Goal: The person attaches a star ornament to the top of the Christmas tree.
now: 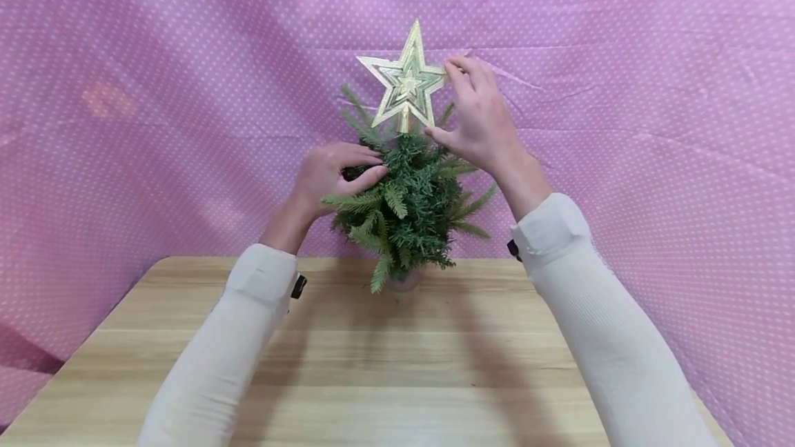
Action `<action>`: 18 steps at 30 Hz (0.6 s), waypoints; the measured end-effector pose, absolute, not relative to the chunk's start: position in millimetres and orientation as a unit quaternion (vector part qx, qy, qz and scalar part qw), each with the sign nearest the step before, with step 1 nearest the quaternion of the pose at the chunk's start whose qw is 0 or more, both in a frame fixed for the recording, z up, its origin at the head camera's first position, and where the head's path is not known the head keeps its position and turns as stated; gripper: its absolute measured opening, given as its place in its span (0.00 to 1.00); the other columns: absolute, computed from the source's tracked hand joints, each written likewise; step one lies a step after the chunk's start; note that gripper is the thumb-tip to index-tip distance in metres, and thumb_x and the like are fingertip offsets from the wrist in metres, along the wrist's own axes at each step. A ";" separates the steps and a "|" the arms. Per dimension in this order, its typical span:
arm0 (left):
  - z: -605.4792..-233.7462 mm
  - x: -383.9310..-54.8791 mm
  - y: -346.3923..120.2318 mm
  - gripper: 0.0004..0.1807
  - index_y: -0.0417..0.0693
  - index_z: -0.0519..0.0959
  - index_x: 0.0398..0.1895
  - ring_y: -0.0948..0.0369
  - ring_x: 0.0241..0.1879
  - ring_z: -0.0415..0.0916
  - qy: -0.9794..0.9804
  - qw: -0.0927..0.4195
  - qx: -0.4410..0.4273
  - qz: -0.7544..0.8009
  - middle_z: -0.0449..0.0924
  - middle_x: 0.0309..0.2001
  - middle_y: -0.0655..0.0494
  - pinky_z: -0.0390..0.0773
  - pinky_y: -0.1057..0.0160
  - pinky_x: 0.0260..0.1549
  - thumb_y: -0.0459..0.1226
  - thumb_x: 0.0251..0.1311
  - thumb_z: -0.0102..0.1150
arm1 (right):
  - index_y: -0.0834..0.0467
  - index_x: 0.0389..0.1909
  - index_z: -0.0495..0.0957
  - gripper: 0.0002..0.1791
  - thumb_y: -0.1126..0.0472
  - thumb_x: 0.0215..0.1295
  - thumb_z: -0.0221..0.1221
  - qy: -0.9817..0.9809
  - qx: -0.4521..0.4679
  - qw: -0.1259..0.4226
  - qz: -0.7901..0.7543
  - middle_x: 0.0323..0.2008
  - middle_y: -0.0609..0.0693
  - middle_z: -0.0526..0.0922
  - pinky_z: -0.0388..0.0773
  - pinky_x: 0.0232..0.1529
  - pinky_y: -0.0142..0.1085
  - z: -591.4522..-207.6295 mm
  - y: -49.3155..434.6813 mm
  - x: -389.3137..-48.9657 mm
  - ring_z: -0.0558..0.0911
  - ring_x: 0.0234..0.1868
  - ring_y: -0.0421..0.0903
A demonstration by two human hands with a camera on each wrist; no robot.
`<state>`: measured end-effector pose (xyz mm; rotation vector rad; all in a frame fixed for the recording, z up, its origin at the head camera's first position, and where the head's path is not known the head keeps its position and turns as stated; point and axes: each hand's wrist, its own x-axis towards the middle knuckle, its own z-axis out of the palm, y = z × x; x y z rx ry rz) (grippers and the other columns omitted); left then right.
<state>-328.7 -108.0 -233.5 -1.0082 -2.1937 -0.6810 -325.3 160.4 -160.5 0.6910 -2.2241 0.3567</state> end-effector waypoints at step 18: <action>-229.8 -326.1 -115.4 0.22 0.46 0.87 0.49 0.48 0.57 0.79 -0.829 0.343 -0.358 -0.259 0.86 0.53 0.48 0.71 0.45 0.61 0.51 0.63 0.62 | 0.70 0.71 0.64 0.45 0.57 0.58 0.74 -0.850 0.273 0.409 0.189 0.70 0.64 0.67 0.52 0.75 0.39 -179.6 181.8 -316.0 0.63 0.72 0.57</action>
